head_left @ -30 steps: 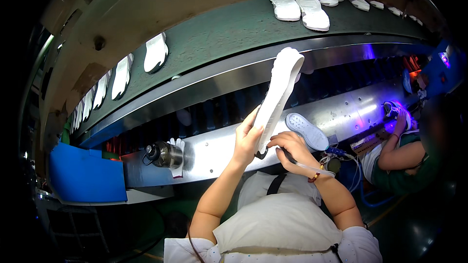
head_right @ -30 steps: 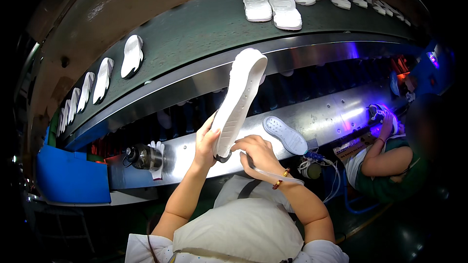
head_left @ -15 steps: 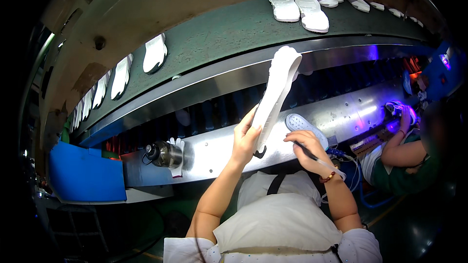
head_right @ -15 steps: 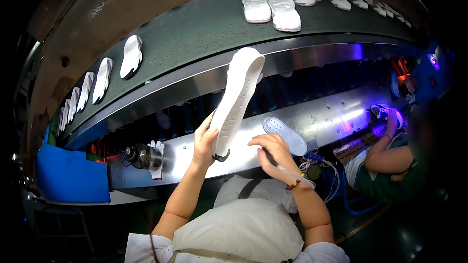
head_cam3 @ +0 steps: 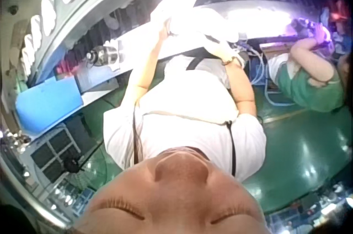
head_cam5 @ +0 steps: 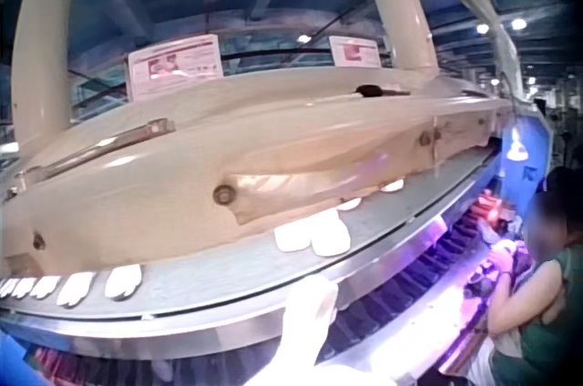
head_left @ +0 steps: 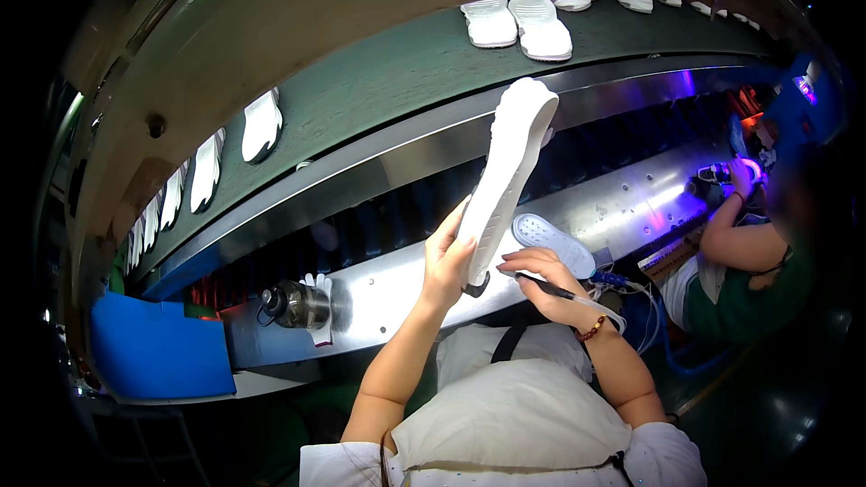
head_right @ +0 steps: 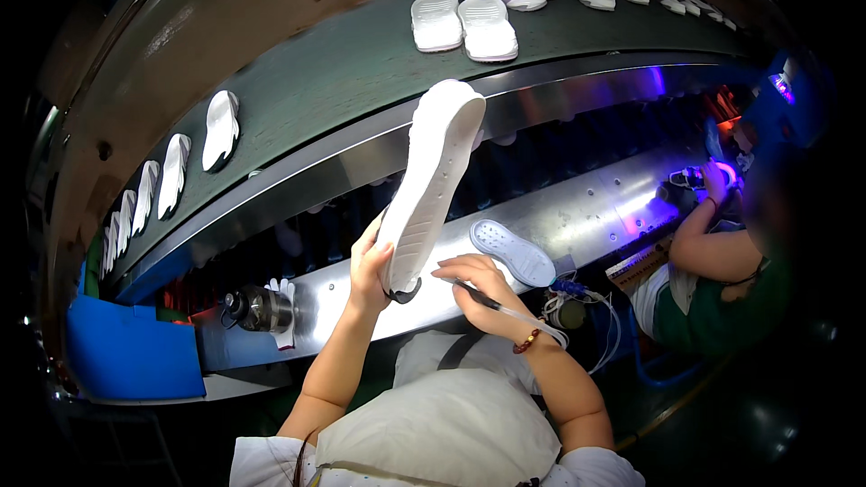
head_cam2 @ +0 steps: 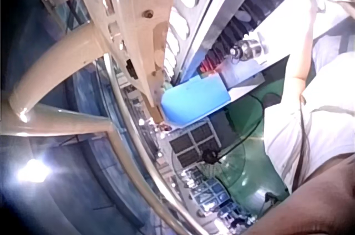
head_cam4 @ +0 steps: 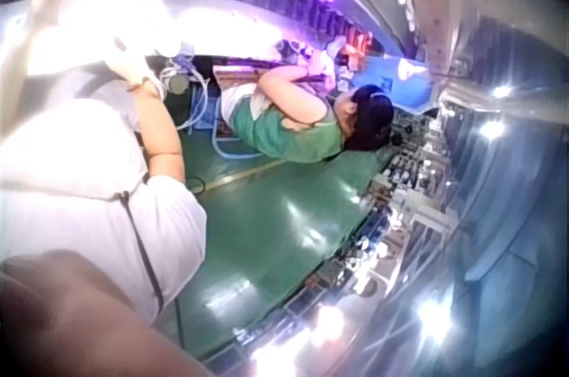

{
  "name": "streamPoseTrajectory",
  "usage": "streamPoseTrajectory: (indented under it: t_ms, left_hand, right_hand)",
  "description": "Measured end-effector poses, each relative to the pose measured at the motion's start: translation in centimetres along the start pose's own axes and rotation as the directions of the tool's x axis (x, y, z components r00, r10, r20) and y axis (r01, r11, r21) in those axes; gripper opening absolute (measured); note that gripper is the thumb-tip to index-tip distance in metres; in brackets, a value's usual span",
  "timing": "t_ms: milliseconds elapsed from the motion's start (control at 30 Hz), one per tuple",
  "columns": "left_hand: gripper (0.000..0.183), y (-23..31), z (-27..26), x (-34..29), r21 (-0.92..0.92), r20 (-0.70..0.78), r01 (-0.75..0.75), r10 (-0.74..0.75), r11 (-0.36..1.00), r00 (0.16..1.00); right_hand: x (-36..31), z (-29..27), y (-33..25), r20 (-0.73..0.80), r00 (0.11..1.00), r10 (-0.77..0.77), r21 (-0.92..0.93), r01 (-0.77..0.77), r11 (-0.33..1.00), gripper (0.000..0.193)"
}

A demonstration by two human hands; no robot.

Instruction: The person repeatedly picks up white clogs from a conveyor belt and scrubs the soles with a brush. They rotate each shoe to clean different areas and place it back on the belt. The process is repeated for multiple shoes in a factory setting.

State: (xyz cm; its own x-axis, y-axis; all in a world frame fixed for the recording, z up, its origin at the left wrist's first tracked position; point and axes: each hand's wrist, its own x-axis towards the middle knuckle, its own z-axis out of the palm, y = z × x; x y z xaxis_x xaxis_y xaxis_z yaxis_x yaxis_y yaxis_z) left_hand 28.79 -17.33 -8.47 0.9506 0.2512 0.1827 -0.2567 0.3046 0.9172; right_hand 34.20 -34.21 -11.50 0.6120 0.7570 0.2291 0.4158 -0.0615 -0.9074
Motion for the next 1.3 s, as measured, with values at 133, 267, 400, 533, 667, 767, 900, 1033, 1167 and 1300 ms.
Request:
streamPoseTrajectory:
  t_ms: [133,267,400,533,667,767,900,1033,1167,1300]
  left_hand:
    - [0.055,-0.2,0.4,0.1,-0.020,0.002,0.021,-0.021,1.000,1.000]
    - [0.054,-0.4,0.4,0.1,-0.048,-0.003,0.021,-0.021,0.999,1.000]
    - [0.055,-0.7,0.4,0.1,-0.020,-0.023,0.008,-0.008,1.000,1.000]
    - [0.055,-0.9,0.3,0.1,-0.020,-0.028,0.009,-0.010,1.000,1.000]
    - [0.054,-1.0,0.5,0.1,-0.006,-0.030,0.011,-0.011,1.000,1.000]
    - [0.054,-1.4,0.4,0.1,0.000,-0.034,0.022,-0.022,1.000,0.999]
    - [0.054,-1.5,0.3,0.1,0.017,-0.040,0.019,-0.018,1.000,0.999]
    - [0.055,-1.5,-0.1,0.1,0.016,-0.069,-0.001,0.002,1.000,0.998]
    - [0.056,-1.0,-0.6,0.2,-0.003,-0.091,0.015,-0.015,1.000,0.996]
    - [0.049,-0.8,-1.3,0.1,-0.173,-0.105,0.088,-0.107,0.981,0.989]
  right_hand:
    - [0.5,0.1,-0.8,0.036,0.999,0.001,0.011,-0.002,1.000,0.028]
    - [0.6,0.0,-0.8,0.050,0.999,-0.008,-0.010,0.008,1.000,0.028]
    - [0.7,0.1,-0.6,0.041,0.999,-0.014,-0.019,0.014,1.000,0.027]
    - [0.8,0.1,-1.0,0.026,0.999,-0.040,-0.110,0.043,0.993,0.028]
    - [0.9,-0.1,-1.4,0.028,0.997,-0.076,-0.222,0.080,0.972,0.029]
    - [0.9,-0.2,-1.5,0.043,0.995,-0.090,-0.287,0.098,0.953,0.029]
    - [0.9,-0.3,-1.3,0.044,0.992,-0.118,-0.276,0.125,0.953,0.030]
    - [0.4,-1.4,-1.1,-0.065,0.996,-0.058,-0.099,0.051,0.994,0.031]
    - [0.0,-2.7,0.0,-0.128,0.992,-0.010,-0.031,0.006,0.999,0.030]
    - [-0.8,-3.8,1.8,-0.221,0.974,0.054,-0.034,-0.063,0.997,0.028]
